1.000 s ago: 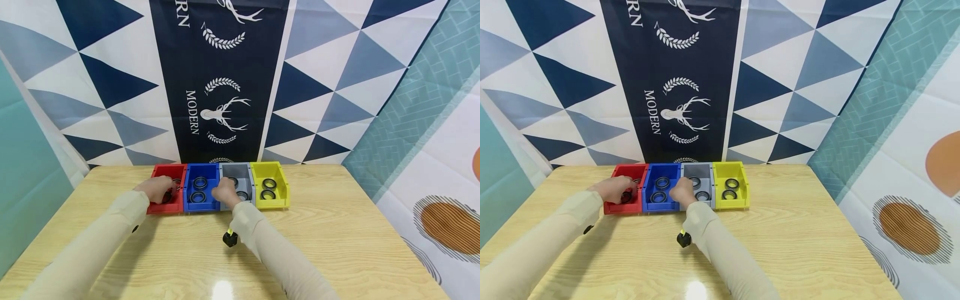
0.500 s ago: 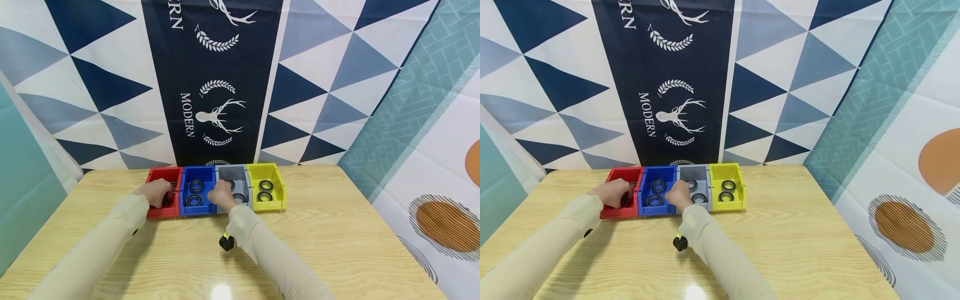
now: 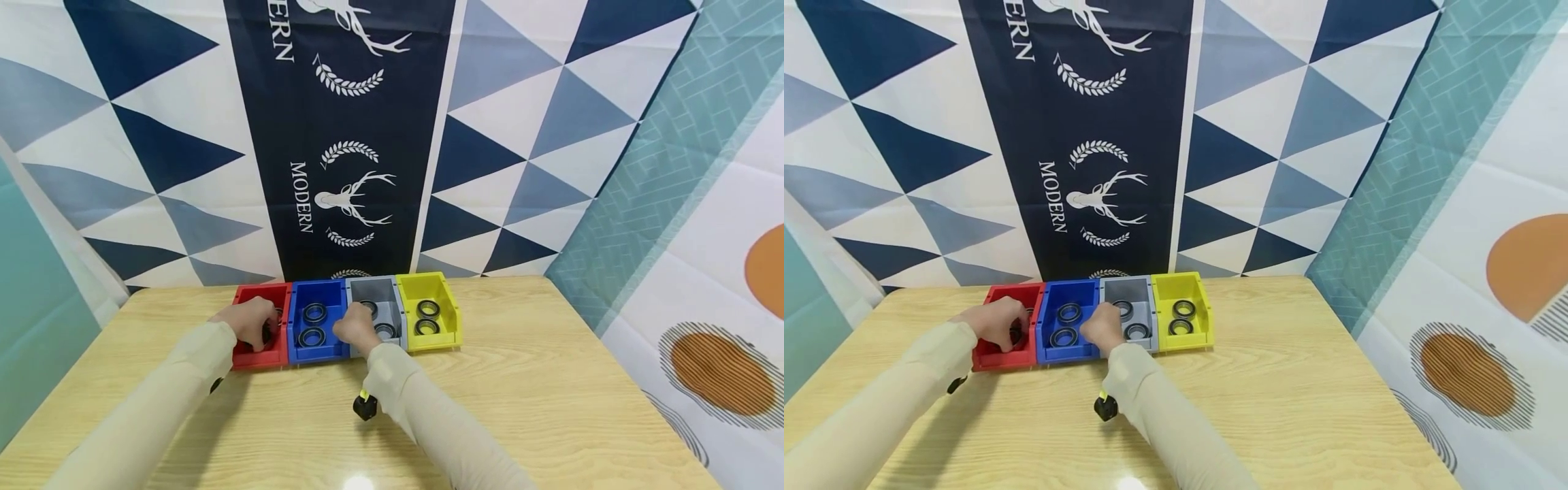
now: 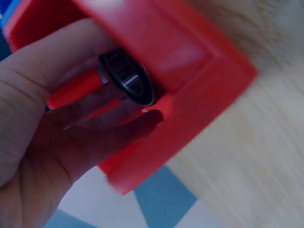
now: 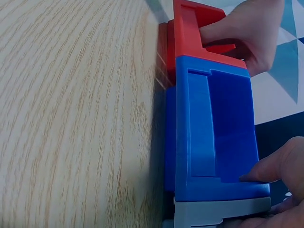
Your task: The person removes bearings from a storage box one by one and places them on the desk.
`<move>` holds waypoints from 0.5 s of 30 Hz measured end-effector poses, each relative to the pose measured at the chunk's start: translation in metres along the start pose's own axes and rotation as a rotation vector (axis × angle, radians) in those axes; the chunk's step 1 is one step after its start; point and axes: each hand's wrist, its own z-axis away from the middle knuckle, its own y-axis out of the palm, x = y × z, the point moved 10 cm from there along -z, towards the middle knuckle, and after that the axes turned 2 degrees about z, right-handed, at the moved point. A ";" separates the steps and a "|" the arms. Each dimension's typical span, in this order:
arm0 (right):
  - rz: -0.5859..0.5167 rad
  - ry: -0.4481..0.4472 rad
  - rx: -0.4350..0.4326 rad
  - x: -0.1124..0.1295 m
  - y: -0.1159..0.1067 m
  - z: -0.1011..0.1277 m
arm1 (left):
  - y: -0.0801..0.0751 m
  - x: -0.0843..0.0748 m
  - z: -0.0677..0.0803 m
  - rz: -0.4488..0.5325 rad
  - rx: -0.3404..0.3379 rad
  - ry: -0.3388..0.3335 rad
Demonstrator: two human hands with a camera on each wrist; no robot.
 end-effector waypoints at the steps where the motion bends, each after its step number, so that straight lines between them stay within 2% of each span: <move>1: 0.004 0.001 -0.005 0.000 0.000 0.000 | -0.001 0.000 0.001 0.010 0.002 -0.013; 5: 0.035 -0.004 -0.029 0.004 -0.002 0.000 | -0.009 -0.001 0.005 0.034 -0.007 -0.056; 8: 0.049 -0.009 -0.039 0.006 -0.003 0.000 | -0.012 -0.002 0.008 0.021 -0.037 -0.051; 15: 0.031 -0.029 -0.099 0.004 -0.008 0.003 | -0.005 0.005 0.015 -0.047 -0.112 -0.060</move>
